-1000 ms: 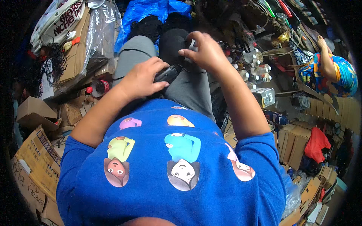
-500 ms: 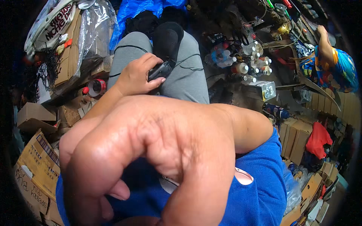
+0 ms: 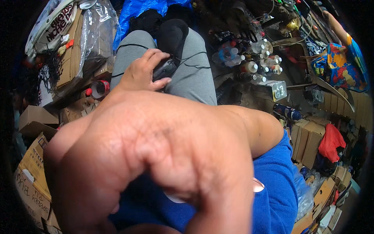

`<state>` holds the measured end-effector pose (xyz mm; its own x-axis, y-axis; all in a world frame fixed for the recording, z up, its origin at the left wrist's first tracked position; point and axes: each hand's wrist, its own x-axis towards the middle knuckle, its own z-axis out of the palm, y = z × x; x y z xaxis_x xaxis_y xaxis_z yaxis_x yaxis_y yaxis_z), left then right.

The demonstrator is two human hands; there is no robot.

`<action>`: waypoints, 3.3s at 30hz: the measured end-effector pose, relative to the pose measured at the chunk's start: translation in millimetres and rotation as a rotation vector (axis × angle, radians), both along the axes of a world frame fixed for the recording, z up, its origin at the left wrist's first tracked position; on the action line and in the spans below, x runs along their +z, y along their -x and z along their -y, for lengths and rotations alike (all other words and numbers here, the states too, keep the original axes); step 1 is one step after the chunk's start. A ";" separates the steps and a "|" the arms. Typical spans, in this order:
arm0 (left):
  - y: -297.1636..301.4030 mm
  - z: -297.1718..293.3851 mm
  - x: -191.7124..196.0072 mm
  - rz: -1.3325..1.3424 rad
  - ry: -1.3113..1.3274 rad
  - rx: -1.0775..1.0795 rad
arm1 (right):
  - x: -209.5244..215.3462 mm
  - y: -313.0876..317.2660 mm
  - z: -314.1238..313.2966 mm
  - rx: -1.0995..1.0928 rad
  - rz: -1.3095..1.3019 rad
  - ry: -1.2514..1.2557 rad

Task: The recorder is lacing a pair of black shoes.

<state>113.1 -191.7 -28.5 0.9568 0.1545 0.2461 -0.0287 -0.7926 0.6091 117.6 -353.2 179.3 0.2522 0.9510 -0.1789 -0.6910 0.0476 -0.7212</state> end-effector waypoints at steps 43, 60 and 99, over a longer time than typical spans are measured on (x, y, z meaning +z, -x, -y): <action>-107.0 -61.5 -4.7 -0.181 0.222 -0.396 | -163.7 -166.9 9.1 0.073 1.649 0.489; -100.9 -61.9 2.5 -0.327 0.231 -0.432 | -169.9 -171.2 -4.2 0.080 1.411 0.590; -21.6 -37.8 -14.4 0.037 0.203 -0.023 | -195.7 -177.7 14.9 0.072 1.319 0.513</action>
<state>134.7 -153.9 -42.8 0.9515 0.1832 0.2471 -0.0703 -0.6524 0.7546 295.3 -368.1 -16.4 0.4576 0.8712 -0.1777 0.5036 -0.4186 -0.7557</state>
